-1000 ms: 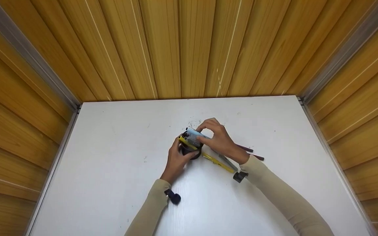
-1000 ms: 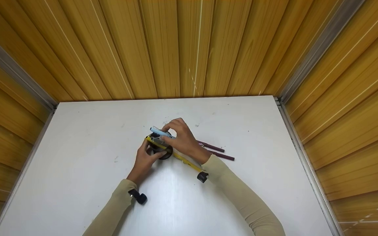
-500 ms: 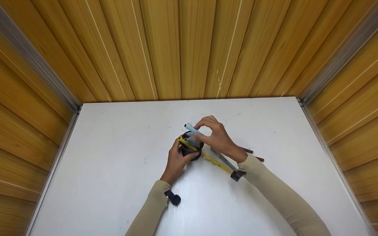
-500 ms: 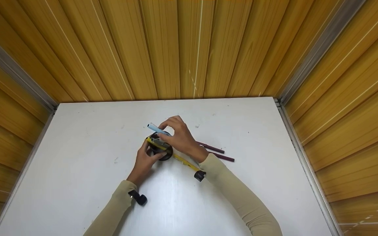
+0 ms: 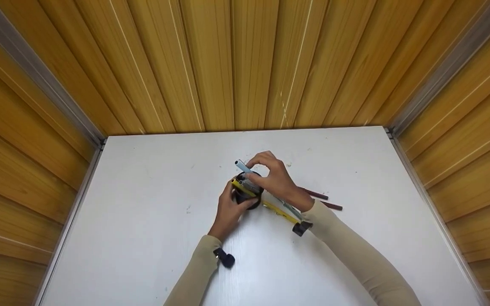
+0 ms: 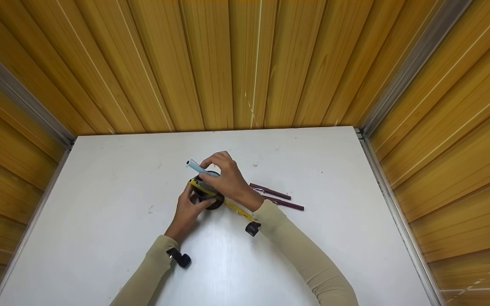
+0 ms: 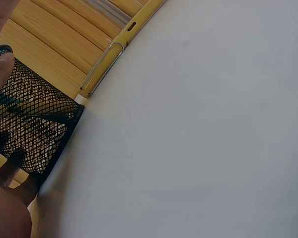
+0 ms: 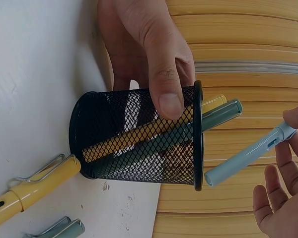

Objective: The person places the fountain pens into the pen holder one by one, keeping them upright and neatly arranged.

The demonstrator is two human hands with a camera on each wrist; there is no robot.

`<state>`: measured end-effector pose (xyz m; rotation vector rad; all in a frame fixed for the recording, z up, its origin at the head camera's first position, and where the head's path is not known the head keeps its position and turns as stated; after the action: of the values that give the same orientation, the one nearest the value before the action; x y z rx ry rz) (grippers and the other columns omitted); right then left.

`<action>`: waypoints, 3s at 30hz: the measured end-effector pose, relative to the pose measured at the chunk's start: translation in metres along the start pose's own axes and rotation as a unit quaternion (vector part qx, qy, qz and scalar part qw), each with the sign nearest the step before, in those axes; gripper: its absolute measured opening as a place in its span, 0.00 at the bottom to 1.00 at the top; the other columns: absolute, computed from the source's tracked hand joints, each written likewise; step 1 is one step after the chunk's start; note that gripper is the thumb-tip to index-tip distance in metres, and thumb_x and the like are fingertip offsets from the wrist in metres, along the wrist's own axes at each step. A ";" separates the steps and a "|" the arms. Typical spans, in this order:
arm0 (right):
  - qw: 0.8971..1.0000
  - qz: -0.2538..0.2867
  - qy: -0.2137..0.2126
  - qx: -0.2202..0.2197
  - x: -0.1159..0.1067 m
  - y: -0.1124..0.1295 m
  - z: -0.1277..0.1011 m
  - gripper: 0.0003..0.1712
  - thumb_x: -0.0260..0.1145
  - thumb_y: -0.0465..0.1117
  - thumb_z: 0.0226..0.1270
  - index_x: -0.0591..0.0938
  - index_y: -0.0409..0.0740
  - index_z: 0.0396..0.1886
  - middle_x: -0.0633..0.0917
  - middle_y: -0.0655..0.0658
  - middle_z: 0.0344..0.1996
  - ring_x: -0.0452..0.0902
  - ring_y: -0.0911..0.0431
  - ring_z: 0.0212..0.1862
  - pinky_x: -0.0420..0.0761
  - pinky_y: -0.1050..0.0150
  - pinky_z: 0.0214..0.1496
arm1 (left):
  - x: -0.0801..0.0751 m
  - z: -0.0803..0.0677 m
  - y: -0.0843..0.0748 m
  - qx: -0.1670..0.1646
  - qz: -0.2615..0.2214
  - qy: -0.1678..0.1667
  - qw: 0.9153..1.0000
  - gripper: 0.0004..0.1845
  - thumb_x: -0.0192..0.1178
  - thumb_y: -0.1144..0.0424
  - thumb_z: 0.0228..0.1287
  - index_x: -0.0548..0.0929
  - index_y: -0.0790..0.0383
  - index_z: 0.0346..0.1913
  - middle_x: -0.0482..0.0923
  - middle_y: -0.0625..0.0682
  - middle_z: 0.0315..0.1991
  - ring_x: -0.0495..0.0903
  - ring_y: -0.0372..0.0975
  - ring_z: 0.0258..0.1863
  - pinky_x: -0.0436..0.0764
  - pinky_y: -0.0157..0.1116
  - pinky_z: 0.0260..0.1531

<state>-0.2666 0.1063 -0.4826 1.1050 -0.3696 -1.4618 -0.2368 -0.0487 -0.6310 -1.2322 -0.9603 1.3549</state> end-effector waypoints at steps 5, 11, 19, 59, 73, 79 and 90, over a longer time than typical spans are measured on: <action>1.000 0.001 -0.001 0.010 0.003 -0.003 -0.001 0.11 0.81 0.30 0.66 0.91 0.42 0.46 0.90 0.44 0.44 0.79 0.46 0.56 0.78 0.51 0.65 | 0.000 0.000 -0.001 0.005 -0.001 0.002 1.000 0.46 0.83 0.53 0.63 0.71 0.50 0.81 0.77 0.49 0.75 0.70 0.45 0.79 0.65 0.57 0.83; 0.999 0.005 0.021 0.036 0.008 -0.010 -0.003 0.09 0.79 0.37 0.73 0.91 0.44 0.49 0.90 0.48 0.47 0.78 0.50 0.59 0.79 0.49 0.67 | 0.000 0.000 -0.003 0.017 -0.004 0.007 1.000 0.46 0.83 0.52 0.64 0.71 0.52 0.81 0.76 0.49 0.75 0.70 0.46 0.80 0.65 0.57 0.83; 0.999 -0.002 0.023 0.049 0.011 -0.023 -0.013 0.09 0.80 0.37 0.72 0.91 0.46 0.49 0.90 0.49 0.49 0.79 0.51 0.60 0.82 0.44 0.66 | -0.001 0.000 -0.004 0.007 -0.009 0.006 1.000 0.47 0.82 0.50 0.64 0.70 0.55 0.82 0.75 0.51 0.76 0.69 0.47 0.80 0.65 0.56 0.83; 0.997 -0.070 0.038 0.012 0.020 -0.033 -0.042 0.10 0.82 0.34 0.66 0.90 0.43 0.45 0.90 0.45 0.50 0.78 0.46 0.60 0.81 0.45 0.67 | -0.001 0.000 -0.005 0.011 -0.002 0.001 1.000 0.48 0.83 0.53 0.63 0.70 0.60 0.81 0.76 0.57 0.74 0.73 0.49 0.77 0.71 0.54 0.80; 0.997 -0.058 0.034 0.022 0.017 -0.033 -0.043 0.10 0.82 0.33 0.67 0.91 0.41 0.45 0.90 0.46 0.50 0.78 0.46 0.61 0.79 0.46 0.68 | 0.000 0.001 -0.003 0.015 0.004 -0.002 1.000 0.46 0.83 0.51 0.63 0.71 0.59 0.79 0.77 0.55 0.74 0.72 0.48 0.78 0.71 0.52 0.80; 0.998 -0.041 0.029 0.031 0.012 -0.035 -0.047 0.11 0.81 0.33 0.68 0.92 0.41 0.48 0.89 0.46 0.52 0.78 0.46 0.62 0.78 0.47 0.70 | 0.001 0.000 -0.003 0.012 -0.009 -0.001 1.000 0.45 0.84 0.52 0.63 0.72 0.57 0.79 0.77 0.53 0.73 0.73 0.46 0.77 0.71 0.51 0.80; 1.000 -0.026 -0.006 0.015 -0.003 -0.036 -0.053 0.14 0.81 0.24 0.63 0.92 0.38 0.45 0.90 0.38 0.46 0.79 0.37 0.58 0.76 0.44 0.67 | 0.001 -0.001 -0.003 0.011 -0.018 0.000 1.000 0.43 0.83 0.55 0.63 0.73 0.57 0.78 0.79 0.52 0.71 0.75 0.46 0.76 0.72 0.51 0.80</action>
<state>-0.2470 0.1374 -0.5351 1.1367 -0.3743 -1.5146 -0.2356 -0.0473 -0.6284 -1.1933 -0.9604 1.3336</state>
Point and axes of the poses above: each hand's wrist, its own z-axis towards the middle knuckle, its own x-axis out of the palm, y = z × x, the point moved 6 cm from there along z, towards the middle knuckle
